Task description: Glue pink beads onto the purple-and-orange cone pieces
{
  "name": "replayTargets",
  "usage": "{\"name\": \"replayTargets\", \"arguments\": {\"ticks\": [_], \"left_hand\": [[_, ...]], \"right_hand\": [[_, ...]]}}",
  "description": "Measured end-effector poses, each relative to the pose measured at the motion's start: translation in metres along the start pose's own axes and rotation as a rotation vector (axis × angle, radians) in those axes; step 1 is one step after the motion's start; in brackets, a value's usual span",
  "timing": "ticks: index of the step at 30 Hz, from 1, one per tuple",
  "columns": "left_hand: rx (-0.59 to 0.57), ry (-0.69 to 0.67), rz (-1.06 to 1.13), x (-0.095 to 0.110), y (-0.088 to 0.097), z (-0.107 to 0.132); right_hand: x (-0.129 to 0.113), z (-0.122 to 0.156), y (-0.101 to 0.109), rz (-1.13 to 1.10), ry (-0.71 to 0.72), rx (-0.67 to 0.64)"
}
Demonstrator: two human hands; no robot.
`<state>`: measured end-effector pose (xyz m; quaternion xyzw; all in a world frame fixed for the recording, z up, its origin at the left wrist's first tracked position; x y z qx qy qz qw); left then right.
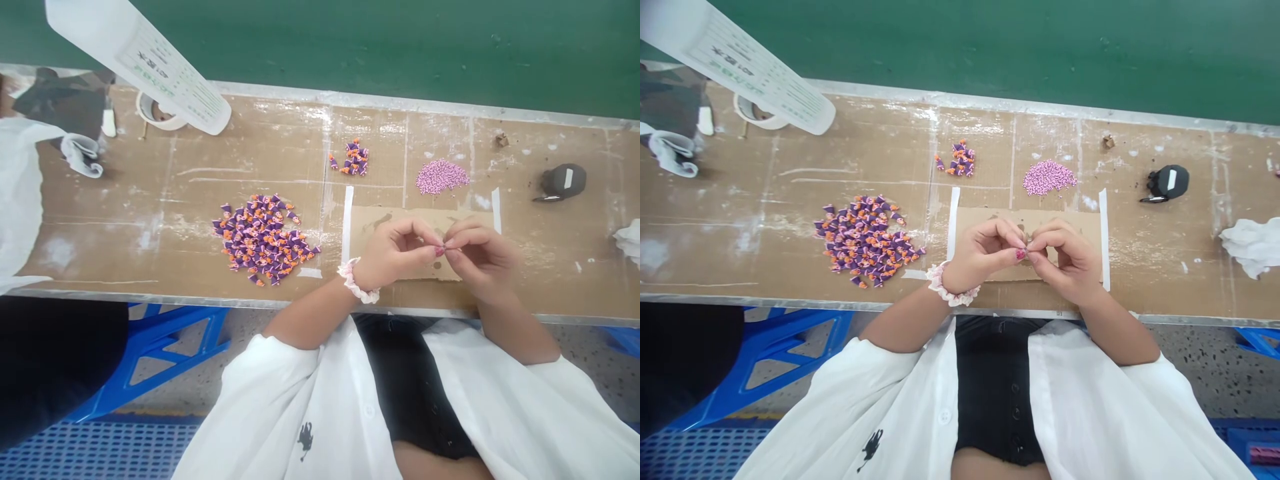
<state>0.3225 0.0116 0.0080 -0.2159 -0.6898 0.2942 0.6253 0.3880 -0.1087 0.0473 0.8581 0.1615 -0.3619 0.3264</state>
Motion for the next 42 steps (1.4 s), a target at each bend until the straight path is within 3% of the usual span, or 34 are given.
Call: {"name": "replayTargets", "arguments": {"ticks": [5,14,20,26,34,42], "left_hand": [[-0.005,0.147,0.094,-0.004,0.000,0.000],[-0.046,0.202,0.206,-0.009,-0.003,0.000],[-0.054,0.194,0.162,-0.007,-0.004,0.002],[-0.068,0.049,-0.028,-0.004,-0.004,0.005],[-0.152,-0.346,-0.537,0.018,-0.011,0.006],[-0.165,-0.472,-0.649,0.021,-0.013,0.010]], "right_hand": [[0.002,0.001,-0.001,-0.031,0.013,-0.033],[-0.003,-0.001,0.002,0.068,0.105,-0.026],[-0.006,-0.002,0.002,0.109,0.133,-0.020],[-0.001,0.002,0.003,0.068,0.108,-0.020],[-0.001,0.001,0.002,-0.036,0.102,-0.018],[0.000,0.001,0.000,-0.040,0.051,-0.048]]}}
Point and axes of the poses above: each hand's wrist, its own z-axis away from the middle knuckle, its own y-axis out of the back of the hand, x = y × z, the point moved 5 cm from there along -z, towards the middle knuckle, and after that the axes turned 10 degrees about z, right-handed, at the moved point
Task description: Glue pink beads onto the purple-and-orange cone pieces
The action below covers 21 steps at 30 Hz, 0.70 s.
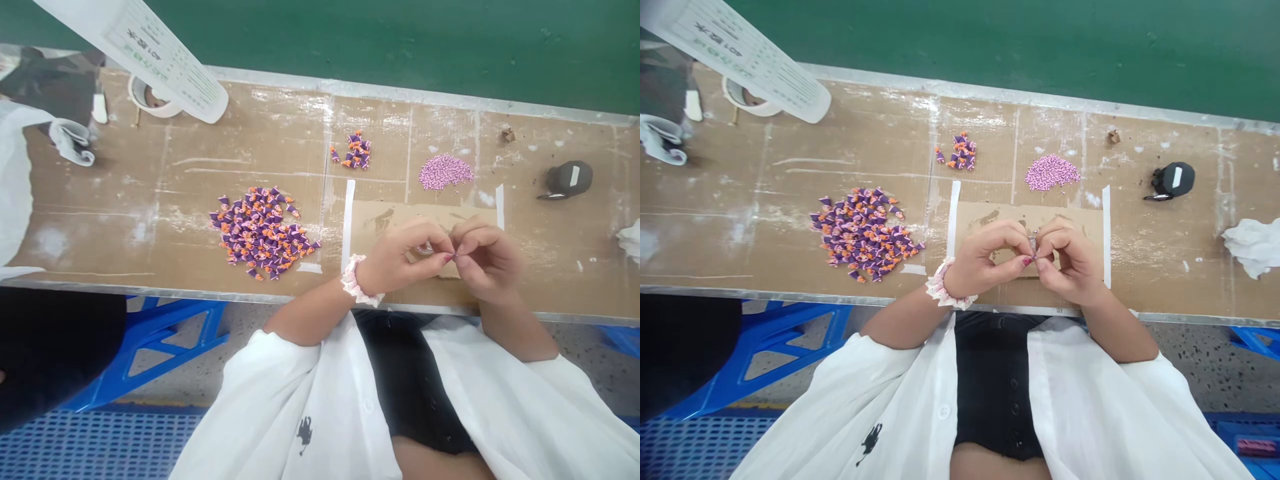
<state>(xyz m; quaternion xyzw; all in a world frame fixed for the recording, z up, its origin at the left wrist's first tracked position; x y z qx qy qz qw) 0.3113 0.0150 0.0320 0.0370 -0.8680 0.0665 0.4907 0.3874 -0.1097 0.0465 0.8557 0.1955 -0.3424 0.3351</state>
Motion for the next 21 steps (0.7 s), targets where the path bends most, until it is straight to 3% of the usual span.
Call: {"name": "replayTargets", "arguments": {"ticks": [13,21], "left_hand": [[0.064,-0.255,-0.192,0.010,0.002,-0.002],[0.050,-0.296,-0.353,0.008,-0.002,0.001]], "right_hand": [[0.002,0.001,0.000,0.048,-0.030,0.015],[0.000,0.001,0.002,0.119,0.021,-0.046]]}}
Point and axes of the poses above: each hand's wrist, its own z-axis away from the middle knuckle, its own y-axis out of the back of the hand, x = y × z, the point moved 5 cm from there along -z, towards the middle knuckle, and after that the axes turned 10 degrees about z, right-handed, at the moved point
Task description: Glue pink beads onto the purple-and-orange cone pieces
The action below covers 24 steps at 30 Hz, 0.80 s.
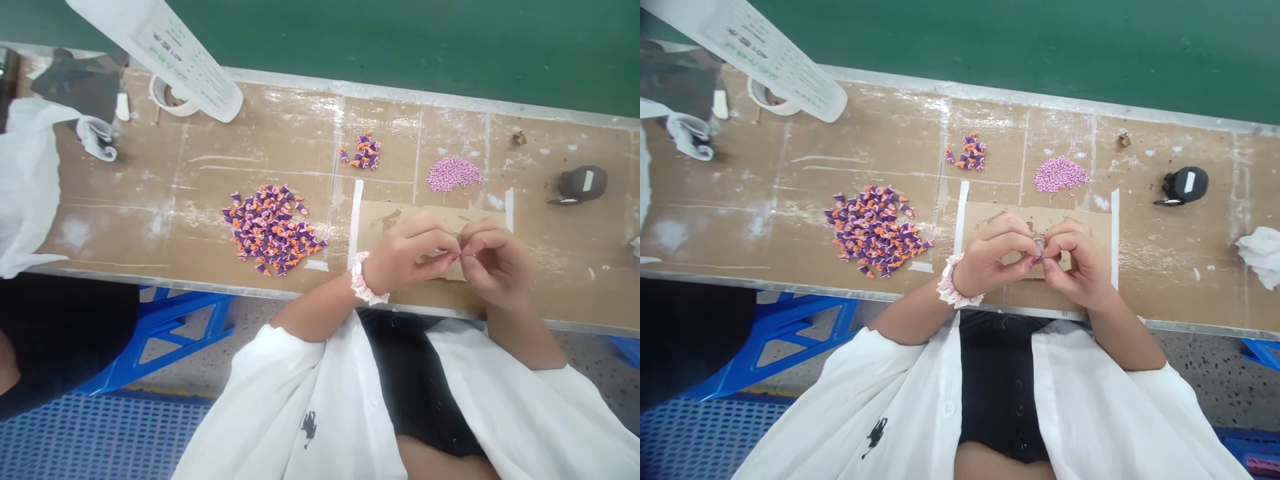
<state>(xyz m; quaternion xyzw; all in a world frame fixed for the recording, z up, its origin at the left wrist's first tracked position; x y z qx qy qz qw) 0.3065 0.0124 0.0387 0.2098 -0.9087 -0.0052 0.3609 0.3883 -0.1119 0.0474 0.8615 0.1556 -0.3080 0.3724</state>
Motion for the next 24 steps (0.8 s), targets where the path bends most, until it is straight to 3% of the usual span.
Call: {"name": "replayTargets", "arguments": {"ticks": [3,6,8,11,13,15,20,24], "left_hand": [[-0.040,0.010,-0.088,-0.004,0.001,0.001],[-0.048,0.171,-0.270,-0.018,0.023,-0.003],[-0.062,0.411,-0.436,-0.032,0.054,-0.004],[-0.044,0.935,-0.669,-0.044,0.115,0.008],[-0.012,1.309,-0.792,-0.040,0.151,0.025],[0.000,1.490,-0.816,-0.031,0.169,0.035],[-0.014,1.672,-0.866,-0.024,0.168,0.038],[0.006,1.624,-0.928,-0.043,0.165,0.041]], "right_hand": [[-0.001,-0.001,0.006,0.006,0.037,0.049],[0.002,-0.002,0.013,-0.019,0.054,0.107],[0.005,-0.002,0.016,-0.014,0.061,0.121],[0.008,-0.003,0.019,-0.001,0.079,0.140],[0.008,-0.003,0.020,0.006,0.080,0.148],[0.007,-0.004,0.019,0.018,0.079,0.139],[0.004,-0.007,0.018,0.066,0.086,0.110],[0.003,-0.005,0.020,0.061,0.075,0.136]]}}
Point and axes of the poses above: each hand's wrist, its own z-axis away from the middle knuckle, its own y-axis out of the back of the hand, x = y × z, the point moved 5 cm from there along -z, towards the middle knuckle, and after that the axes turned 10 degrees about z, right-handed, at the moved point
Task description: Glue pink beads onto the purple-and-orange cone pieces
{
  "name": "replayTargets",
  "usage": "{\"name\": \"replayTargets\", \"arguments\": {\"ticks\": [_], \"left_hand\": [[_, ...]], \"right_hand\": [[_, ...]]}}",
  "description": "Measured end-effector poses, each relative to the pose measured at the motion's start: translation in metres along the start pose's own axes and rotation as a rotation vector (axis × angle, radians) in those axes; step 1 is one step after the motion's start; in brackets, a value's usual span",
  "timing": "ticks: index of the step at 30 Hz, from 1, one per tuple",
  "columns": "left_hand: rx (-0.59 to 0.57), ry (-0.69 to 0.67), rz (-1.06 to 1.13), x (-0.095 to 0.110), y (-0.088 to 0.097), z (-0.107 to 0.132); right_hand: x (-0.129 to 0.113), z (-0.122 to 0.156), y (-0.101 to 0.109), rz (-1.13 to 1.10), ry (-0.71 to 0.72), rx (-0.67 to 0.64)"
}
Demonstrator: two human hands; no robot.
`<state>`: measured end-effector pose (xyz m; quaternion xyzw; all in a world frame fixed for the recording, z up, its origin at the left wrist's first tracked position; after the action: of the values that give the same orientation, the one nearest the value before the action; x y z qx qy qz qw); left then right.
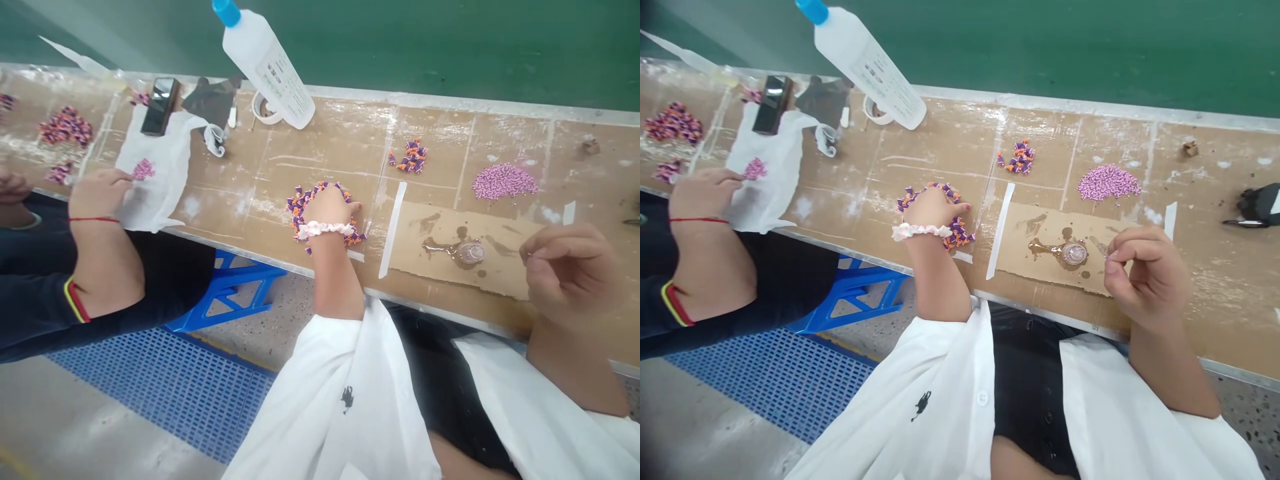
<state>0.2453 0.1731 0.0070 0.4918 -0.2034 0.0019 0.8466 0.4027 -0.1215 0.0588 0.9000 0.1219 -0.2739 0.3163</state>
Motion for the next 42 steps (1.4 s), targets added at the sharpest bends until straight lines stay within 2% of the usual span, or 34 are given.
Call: {"name": "replayTargets", "arguments": {"ticks": [3,6,8,11,14,17,21,23,27,30,34,37,42], "left_hand": [[0.083,-0.060,0.048,-0.006,-0.009,-0.014],[0.104,-0.199,0.090,-0.006,-0.015,-0.018],[0.102,-0.344,0.134,0.003,-0.018,-0.014],[0.093,-0.637,0.332,0.030,-0.022,-0.001],[-0.068,-0.883,0.635,0.059,-0.028,0.019],[-0.319,-0.952,0.851,0.083,-0.036,0.041],[-0.464,-1.011,0.952,0.101,-0.049,0.061],[-0.527,-0.981,1.022,0.103,-0.059,0.061],[-0.711,-0.784,1.272,0.099,-0.078,0.055],[-0.849,-0.660,1.386,0.097,-0.082,0.055],[-1.005,-0.467,1.422,0.096,-0.088,0.060],[-1.001,-0.360,1.470,0.095,-0.093,0.060],[-0.994,-0.294,1.557,0.097,-0.096,0.059]], "right_hand": [[0.000,0.002,0.002,-0.016,0.001,0.029],[0.001,0.003,0.002,-0.011,-0.013,0.030],[0.000,0.003,0.001,-0.004,-0.018,0.025],[-0.001,0.001,-0.001,0.009,-0.029,0.011],[0.000,-0.002,-0.003,0.050,-0.044,-0.018],[0.001,-0.004,-0.008,0.162,-0.013,-0.168],[0.005,-0.002,-0.016,0.324,0.061,-0.411],[0.007,-0.001,-0.018,0.354,0.069,-0.462],[0.007,0.000,-0.017,0.362,0.078,-0.450],[0.004,0.000,-0.017,0.341,0.079,-0.439],[0.004,0.000,-0.017,0.352,0.048,-0.438],[0.006,0.000,-0.016,0.365,0.044,-0.447],[0.010,0.000,-0.016,0.369,0.020,-0.508]]}}
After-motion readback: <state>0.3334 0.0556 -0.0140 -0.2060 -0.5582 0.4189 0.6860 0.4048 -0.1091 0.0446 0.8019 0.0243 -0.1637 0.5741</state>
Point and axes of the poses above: each hand's wrist, its own z-axis away from the middle knuckle, its own y-axis out of the back of the hand, x = y × z, the point moved 5 cm from there along -z, towards the middle knuckle, and after that the axes turned 10 degrees about z, right-handed, at the moved point
